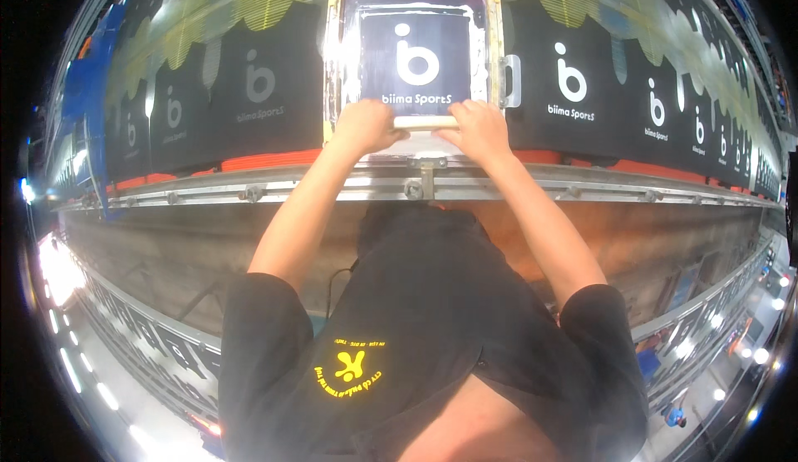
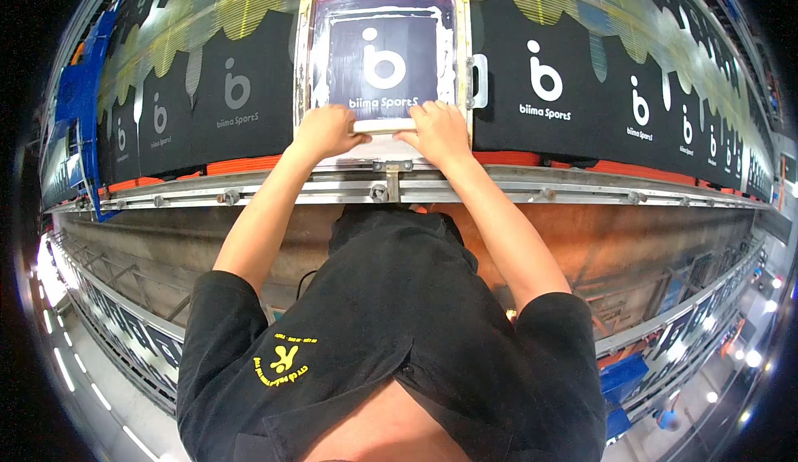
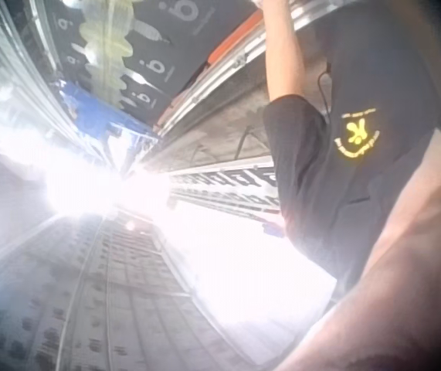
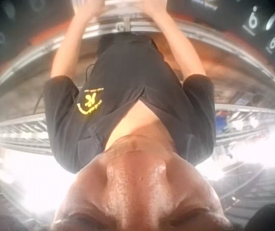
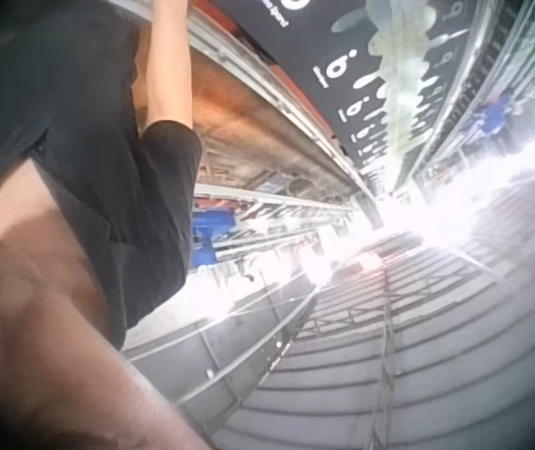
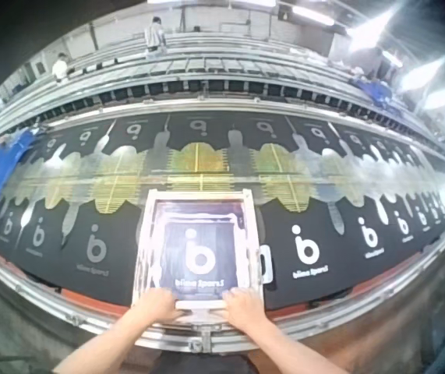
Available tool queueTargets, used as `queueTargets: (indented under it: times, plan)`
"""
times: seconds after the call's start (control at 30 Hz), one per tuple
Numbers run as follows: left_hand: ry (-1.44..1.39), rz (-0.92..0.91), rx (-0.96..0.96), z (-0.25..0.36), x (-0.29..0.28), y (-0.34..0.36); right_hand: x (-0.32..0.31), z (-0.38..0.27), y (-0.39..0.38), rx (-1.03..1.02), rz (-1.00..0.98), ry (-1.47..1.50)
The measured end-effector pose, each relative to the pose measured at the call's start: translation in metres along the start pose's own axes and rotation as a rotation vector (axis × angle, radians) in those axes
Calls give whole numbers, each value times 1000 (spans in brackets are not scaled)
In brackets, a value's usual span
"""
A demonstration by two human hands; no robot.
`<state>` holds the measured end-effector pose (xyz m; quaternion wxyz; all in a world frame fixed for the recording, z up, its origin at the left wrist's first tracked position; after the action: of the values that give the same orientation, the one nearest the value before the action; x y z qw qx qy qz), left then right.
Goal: The person uses a squeegee to press ink through a screen printing frame onto a t-shirt placed on a flatbed. The person repeatedly pulls the squeegee across the screen to transfer the design onto the fabric.
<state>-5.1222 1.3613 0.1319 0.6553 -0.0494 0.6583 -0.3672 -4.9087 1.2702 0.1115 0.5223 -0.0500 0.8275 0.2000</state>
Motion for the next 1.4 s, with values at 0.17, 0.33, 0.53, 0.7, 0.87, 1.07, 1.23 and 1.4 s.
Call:
queueTargets:
  times: [0.17, 0.33, 0.53, 0.7, 0.87, 1.07, 1.23, 1.4]
  plan:
    - [-74, 297, 208, 10, 29, 29, 15, 13, 5, 125, -129, 62]
    - [-94, -142, 86, 14, 5, 57, 14, 36, 23, 352, -470, 234]
    - [-177, -135, 190, -9, -20, 91, -9, 82, 36, 641, -74, 538]
    - [-93, 92, 236, -18, -95, 141, 4, 170, 15, 866, 464, 160]
    - [-57, 363, 294, -35, -136, 206, 31, 161, 17, 994, 465, 590]
    - [-115, 443, 247, -39, -118, 212, 18, 151, 20, 1018, 474, 404]
    - [-166, 543, 287, -24, -71, 130, 12, 149, 15, 954, 492, 352]
    - [-116, 784, 332, -5, 47, 14, 13, 160, 6, 896, 520, 390]
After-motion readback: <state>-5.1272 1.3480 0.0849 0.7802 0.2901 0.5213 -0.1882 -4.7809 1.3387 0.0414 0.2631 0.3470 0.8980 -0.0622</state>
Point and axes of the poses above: each hand's wrist, its own y-axis towards the middle knuckle, its own x-axis out of the palm, z = x × y, the point moved 3 cm from there along y, towards the middle knuckle, and after that the axes turned 10 degrees about -x, right-handed, at the moved point
